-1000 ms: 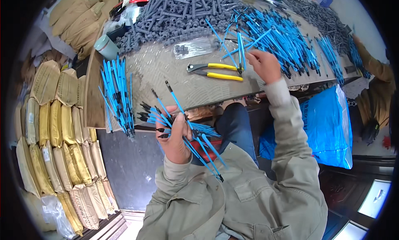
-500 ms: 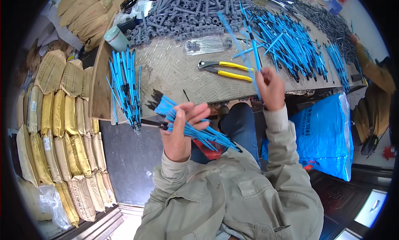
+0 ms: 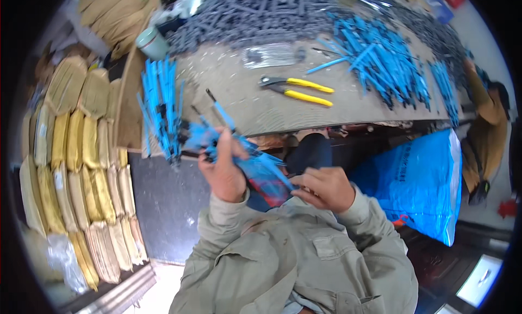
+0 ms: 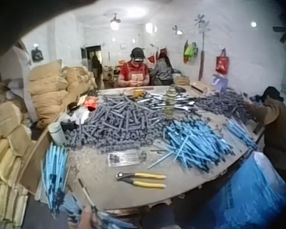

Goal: The person assembles blue plastic components onto a metal pin frame by hand at a production workstation.

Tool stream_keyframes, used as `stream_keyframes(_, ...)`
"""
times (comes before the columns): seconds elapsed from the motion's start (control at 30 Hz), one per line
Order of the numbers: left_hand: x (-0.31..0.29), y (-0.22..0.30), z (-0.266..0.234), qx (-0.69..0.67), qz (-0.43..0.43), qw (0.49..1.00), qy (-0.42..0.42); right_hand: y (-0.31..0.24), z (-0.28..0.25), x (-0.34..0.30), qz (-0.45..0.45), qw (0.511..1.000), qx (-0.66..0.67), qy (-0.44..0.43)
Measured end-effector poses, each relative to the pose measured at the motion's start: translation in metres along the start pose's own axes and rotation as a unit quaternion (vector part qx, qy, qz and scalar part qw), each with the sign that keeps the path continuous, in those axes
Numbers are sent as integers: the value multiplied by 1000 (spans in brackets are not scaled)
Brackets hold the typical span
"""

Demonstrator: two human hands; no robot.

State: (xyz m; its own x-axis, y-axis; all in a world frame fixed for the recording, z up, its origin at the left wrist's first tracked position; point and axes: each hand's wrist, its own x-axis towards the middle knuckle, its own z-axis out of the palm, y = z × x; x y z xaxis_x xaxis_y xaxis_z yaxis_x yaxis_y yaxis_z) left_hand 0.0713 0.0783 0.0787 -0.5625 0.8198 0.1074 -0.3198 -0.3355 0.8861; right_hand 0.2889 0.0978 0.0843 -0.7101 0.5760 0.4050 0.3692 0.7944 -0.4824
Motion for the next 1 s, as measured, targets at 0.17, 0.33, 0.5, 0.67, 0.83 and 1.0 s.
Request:
stream_keyframes(0.17, -3, 18, 5, -144, -96, 984, -30, 142, -81, 32, 240, 949, -136, 153)
stream_keyframes(0.33, -25, 34, 16, -92, -93, 979, -158, 257, -152, 74, 384, 823, -389, 153)
stream_keyframes(0.5, -31, 29, 11, -65, -138, 970, -187, 269, -148, 85, 333, 833, -415, 155)
stream_keyframes(0.67, -36, 29, 22, -47, -223, 949, -218, 244, -191, 69, 275, 845, -212, 406)
stream_keyframes(0.83, -29, 16, 15, -64, -219, 937, -264, 150, -212, 32, 189, 846, 88, 492)
stream_keyframes(1.0, -24, 9, 29, -36, -234, 950, -203, 39, -149, -6, 76, 830, 210, 511)
